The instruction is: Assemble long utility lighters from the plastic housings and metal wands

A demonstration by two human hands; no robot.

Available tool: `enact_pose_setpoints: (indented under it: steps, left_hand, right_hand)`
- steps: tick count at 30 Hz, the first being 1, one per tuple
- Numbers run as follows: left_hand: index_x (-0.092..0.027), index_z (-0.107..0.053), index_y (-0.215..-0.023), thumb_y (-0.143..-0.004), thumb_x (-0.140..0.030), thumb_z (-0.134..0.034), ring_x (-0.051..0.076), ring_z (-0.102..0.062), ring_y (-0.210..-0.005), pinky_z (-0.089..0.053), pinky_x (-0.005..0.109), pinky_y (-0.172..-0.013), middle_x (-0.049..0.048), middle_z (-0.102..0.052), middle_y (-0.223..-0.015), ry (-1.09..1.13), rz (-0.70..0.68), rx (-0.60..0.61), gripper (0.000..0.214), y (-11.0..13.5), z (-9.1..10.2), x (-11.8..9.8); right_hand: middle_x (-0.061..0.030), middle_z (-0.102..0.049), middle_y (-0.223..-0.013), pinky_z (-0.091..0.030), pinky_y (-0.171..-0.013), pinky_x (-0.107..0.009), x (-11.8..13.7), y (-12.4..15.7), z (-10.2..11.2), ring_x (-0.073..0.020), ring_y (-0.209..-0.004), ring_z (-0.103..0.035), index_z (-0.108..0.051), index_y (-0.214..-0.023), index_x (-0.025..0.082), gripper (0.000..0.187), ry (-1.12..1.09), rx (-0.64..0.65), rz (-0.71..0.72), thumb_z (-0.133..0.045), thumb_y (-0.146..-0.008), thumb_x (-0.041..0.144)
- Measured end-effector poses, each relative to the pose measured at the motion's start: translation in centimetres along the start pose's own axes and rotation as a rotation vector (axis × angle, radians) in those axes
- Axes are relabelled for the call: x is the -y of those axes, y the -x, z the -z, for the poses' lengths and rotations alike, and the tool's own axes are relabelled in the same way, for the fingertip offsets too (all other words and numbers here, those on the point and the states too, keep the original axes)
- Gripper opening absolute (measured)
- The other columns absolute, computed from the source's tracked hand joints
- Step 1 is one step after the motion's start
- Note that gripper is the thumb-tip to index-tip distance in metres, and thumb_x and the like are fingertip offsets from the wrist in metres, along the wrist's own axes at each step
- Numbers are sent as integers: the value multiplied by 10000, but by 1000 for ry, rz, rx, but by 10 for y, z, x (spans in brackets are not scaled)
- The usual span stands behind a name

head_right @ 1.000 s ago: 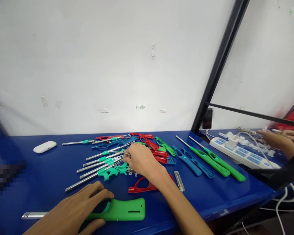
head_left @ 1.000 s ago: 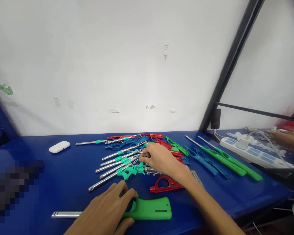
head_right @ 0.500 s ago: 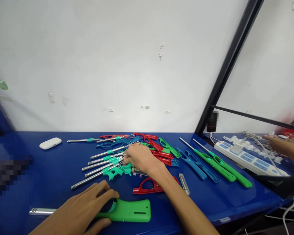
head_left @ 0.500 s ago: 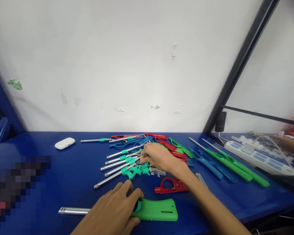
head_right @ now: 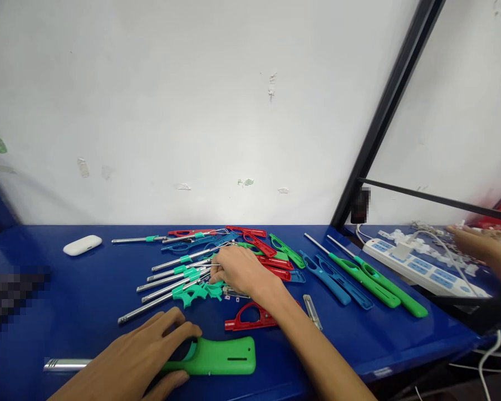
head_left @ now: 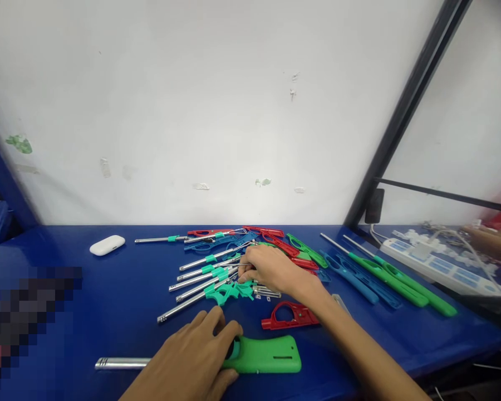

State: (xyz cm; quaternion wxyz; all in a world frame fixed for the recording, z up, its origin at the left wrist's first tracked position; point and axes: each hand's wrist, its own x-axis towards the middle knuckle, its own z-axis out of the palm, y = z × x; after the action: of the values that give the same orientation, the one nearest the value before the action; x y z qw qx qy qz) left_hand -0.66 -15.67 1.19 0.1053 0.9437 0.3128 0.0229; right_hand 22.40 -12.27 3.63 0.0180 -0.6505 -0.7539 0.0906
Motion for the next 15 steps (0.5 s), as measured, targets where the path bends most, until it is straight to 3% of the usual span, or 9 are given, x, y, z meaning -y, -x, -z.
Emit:
enact_pose_setpoints:
  steps: [11, 15]
  left_hand:
    - [-290, -702, -1301, -930, -114, -609, 329, -712, -1179, -616, 473, -948, 89, -710, -1343, -25, -8, 8, 422, 1, 6, -3]
    - [-274, -714, -1294, -941, -99, -614, 335, -708, -1194, -605, 491, -975, 99, -704, -1360, -47, 29, 99, 406, -3, 15, -9]
  right_hand:
    - [-96, -680, -1309, -613, -910, -452, -1, 5, 7, -238, -1077, -707, -650, -1314, 189, 337, -19, -103, 2, -677, -1032, 372]
    - [-51, -738, -1073, -584, -825, -369, -8, 25, 15, -187, -913, -704, -718, -1079, 174, 189, -68, -228, 4, -655, -1045, 349]
